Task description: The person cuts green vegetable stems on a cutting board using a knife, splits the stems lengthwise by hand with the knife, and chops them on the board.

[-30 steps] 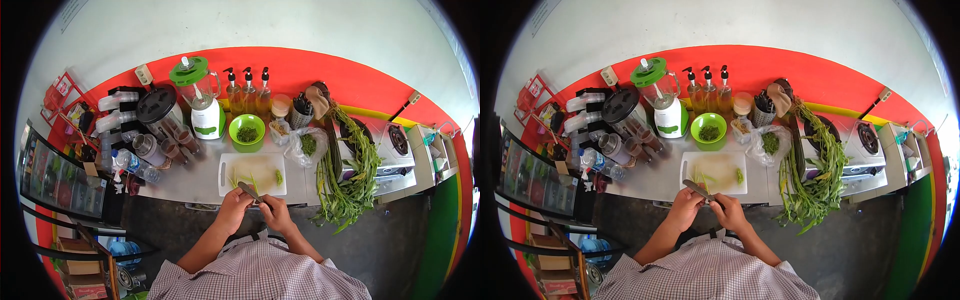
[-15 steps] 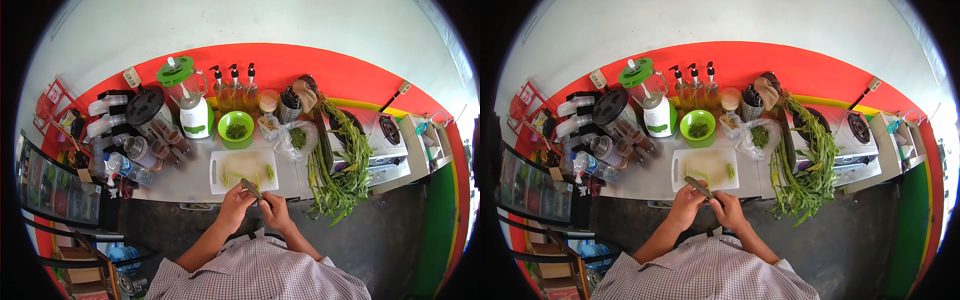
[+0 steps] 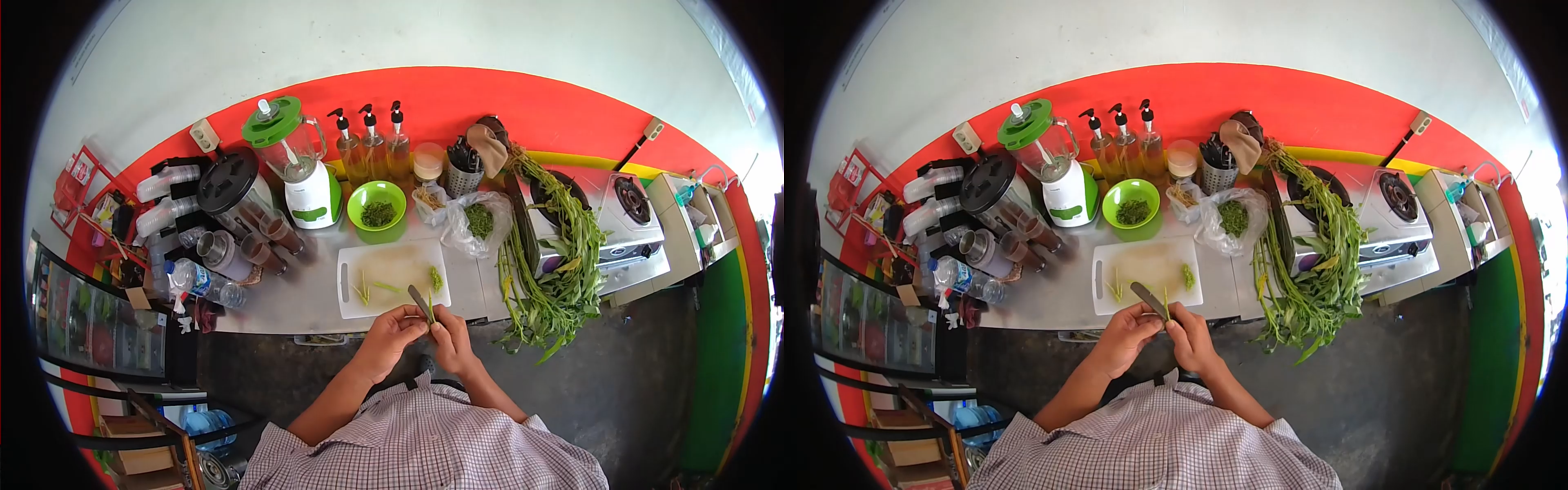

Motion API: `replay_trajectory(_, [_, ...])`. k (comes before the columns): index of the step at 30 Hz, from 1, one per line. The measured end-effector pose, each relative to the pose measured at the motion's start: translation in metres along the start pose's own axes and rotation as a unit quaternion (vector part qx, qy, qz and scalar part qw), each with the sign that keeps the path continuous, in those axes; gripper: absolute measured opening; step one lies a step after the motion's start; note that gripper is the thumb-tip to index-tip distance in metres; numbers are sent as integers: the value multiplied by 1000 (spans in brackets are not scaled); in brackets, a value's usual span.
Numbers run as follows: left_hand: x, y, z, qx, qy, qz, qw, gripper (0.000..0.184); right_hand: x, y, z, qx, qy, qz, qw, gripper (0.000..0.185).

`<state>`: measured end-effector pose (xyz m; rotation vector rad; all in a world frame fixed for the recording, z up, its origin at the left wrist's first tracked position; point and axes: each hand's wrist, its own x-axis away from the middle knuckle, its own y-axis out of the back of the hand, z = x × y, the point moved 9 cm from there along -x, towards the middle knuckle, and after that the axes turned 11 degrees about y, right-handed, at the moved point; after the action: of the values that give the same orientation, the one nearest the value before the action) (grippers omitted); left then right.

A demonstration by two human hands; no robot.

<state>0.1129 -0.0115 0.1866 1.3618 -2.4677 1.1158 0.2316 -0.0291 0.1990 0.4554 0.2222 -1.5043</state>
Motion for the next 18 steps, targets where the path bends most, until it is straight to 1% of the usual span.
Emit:
replay_trajectory(2, [0,-4,4,-19,12,18,1000,18,-5,2,3,-24,6,-9,1000,25])
replay_trajectory(6, [4,-10,-4,-12,-5,14,1000,16,-8,-1,4,-36,-11,1,999,27])
replay_trajectory(8, [5,-9,-7,-20,-10,11,1000,16,-9,-2,5,-70,-23,-17,997,28])
replay_trajectory(12, [3,-4,-4,-29,-1,6,1000,16,-9,-4,-2,-74,-30,-20,997,31])
replay_trajectory(14, [2,-3,-3,-22,0,12,1000,16,-14,-2,9,-62,27,-37,997,37])
replay_trajectory(15, [1,-2,-2,-21,0,12,1000,16,-14,-1,6,-62,26,-37,997,37])
replay_trajectory(17, [0,3,1,-7,14,2,1000,16,-16,-4,5,-29,52,-12,998,47])
replay_trajectory(18, [0,5,-1,-4,11,-1,1000,16,-18,-5,9,-31,52,-8,998,47])
